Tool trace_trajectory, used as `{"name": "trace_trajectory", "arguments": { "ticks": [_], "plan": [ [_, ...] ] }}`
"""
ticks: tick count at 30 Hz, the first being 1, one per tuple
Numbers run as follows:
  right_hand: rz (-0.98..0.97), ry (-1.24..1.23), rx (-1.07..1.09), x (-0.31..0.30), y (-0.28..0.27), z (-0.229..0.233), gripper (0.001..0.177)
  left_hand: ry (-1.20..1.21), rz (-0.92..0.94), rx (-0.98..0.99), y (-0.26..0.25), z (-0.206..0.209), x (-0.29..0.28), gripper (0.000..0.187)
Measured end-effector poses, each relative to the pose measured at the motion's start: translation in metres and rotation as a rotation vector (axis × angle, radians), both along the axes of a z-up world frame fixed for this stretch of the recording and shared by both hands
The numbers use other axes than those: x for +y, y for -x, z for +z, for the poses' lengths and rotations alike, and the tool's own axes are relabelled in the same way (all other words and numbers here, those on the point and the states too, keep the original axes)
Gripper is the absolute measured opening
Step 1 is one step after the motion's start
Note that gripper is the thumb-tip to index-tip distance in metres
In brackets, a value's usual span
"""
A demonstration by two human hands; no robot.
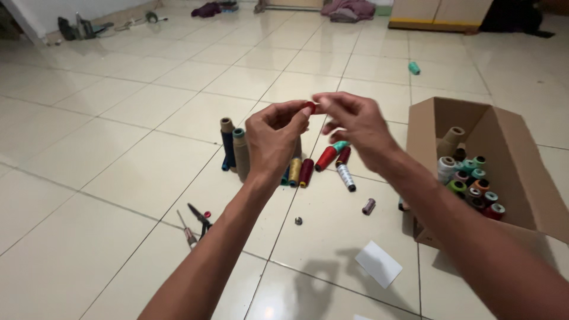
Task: The person organizes sewing supplies on a tiled floor, handling spools of thread and small metal parts. They place a large dark spool into a cardboard box, then pick up and inspect small red and silver metal components. Finally, they use a white tissue to wipe a small metal object.
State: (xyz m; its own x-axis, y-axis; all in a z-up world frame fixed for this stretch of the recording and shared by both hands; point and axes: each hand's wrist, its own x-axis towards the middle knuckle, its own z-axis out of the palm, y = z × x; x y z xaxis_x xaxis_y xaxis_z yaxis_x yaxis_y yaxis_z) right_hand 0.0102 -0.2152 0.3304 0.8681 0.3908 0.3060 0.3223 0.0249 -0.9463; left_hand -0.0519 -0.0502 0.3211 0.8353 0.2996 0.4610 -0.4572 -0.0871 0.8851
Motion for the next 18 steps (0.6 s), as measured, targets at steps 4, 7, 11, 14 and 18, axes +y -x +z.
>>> {"name": "trace_trajectory", "arguments": {
  "ticks": [4, 7, 11, 14, 18],
  "plan": [
    [0.001, 0.104, -0.275, 0.016, 0.011, 0.012, 0.034, -0.004, 0.062, 0.029, 0.004, 0.010, 0.004, 0.026],
    [-0.058, 0.175, -0.586, 0.025, 0.018, 0.022, 0.032, 0.076, 0.049, -0.006, 0.007, 0.019, 0.011, 0.025],
    [-0.178, 0.302, -0.627, 0.031, 0.027, 0.029, 0.030, 0.008, 0.020, -0.022, 0.015, 0.029, 0.026, 0.025],
    [-0.119, 0.237, -0.627, 0.034, 0.026, 0.022, 0.031, -0.038, 0.009, -0.019, 0.026, 0.028, 0.035, 0.026],
    [0.108, 0.032, -0.304, 0.038, 0.010, 0.008, 0.036, -0.054, -0.061, -0.085, 0.032, 0.025, 0.048, 0.026]
  ]
}}
